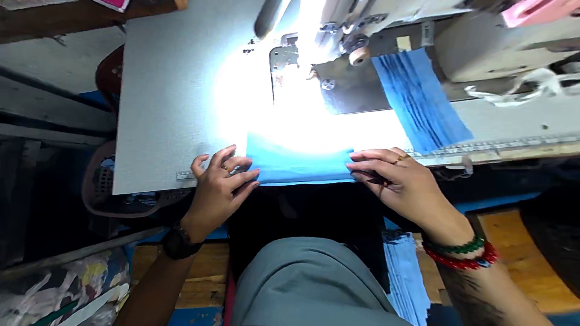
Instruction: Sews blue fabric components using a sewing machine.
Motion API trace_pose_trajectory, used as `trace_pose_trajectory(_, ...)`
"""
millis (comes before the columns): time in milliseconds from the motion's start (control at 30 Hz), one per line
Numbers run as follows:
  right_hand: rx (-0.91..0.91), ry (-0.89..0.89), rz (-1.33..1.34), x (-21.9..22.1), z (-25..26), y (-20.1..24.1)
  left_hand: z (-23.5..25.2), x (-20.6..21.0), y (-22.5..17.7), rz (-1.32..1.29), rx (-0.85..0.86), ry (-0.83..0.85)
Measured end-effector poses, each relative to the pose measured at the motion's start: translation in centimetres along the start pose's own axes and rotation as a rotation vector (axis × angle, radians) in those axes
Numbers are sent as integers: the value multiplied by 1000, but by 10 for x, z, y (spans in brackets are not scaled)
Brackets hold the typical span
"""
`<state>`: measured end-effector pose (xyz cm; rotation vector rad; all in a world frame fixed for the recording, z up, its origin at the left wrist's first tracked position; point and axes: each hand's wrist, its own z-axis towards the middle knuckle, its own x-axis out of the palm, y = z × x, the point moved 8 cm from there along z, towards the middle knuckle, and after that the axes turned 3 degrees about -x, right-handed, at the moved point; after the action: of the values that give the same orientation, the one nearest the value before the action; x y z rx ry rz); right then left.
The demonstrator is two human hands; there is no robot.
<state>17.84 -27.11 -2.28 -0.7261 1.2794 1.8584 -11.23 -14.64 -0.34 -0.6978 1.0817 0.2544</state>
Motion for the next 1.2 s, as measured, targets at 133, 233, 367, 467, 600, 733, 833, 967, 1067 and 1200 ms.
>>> trace_pose_trajectory(133, 26, -20, 109, -7, -3, -8, -1, 2, 1, -5, -11, -31)
trace_pose_trajectory(233, -22, -56, 58, -5, -5, -5, 0, 2, 0, -8, -12, -44)
trace_pose_trajectory(367, -167, -155, -112, 3, -9, 3, -4, 2, -2, 8, 4, -86)
trace_pose_trajectory(467, -169, -162, -90, 6, -15, 13, -1, -1, 3, -129, -43, -55)
trace_pose_trajectory(600, -85, -101, 310, 10, -22, 53, 40, -27, 19, -455, -237, 85)
trace_pose_trajectory(733, -9, 16, 293, 28, -15, 74, 124, -10, 26, -736, -309, 234)
trace_pose_trajectory(833, 99, 121, 74, 41, -2, 65, 178, 30, 27, -767, -209, 382)
trace_pose_trajectory(967, 41, 95, -144, 36, 16, 62, 215, 56, 16, -533, -62, 499)
trace_pose_trajectory(1067, -53, 96, -140, 31, 33, 58, 220, 61, 15, -511, -68, 546)
trace_pose_trajectory(1200, -160, 163, -145, 34, 55, 51, 220, 62, 16, -492, -55, 493)
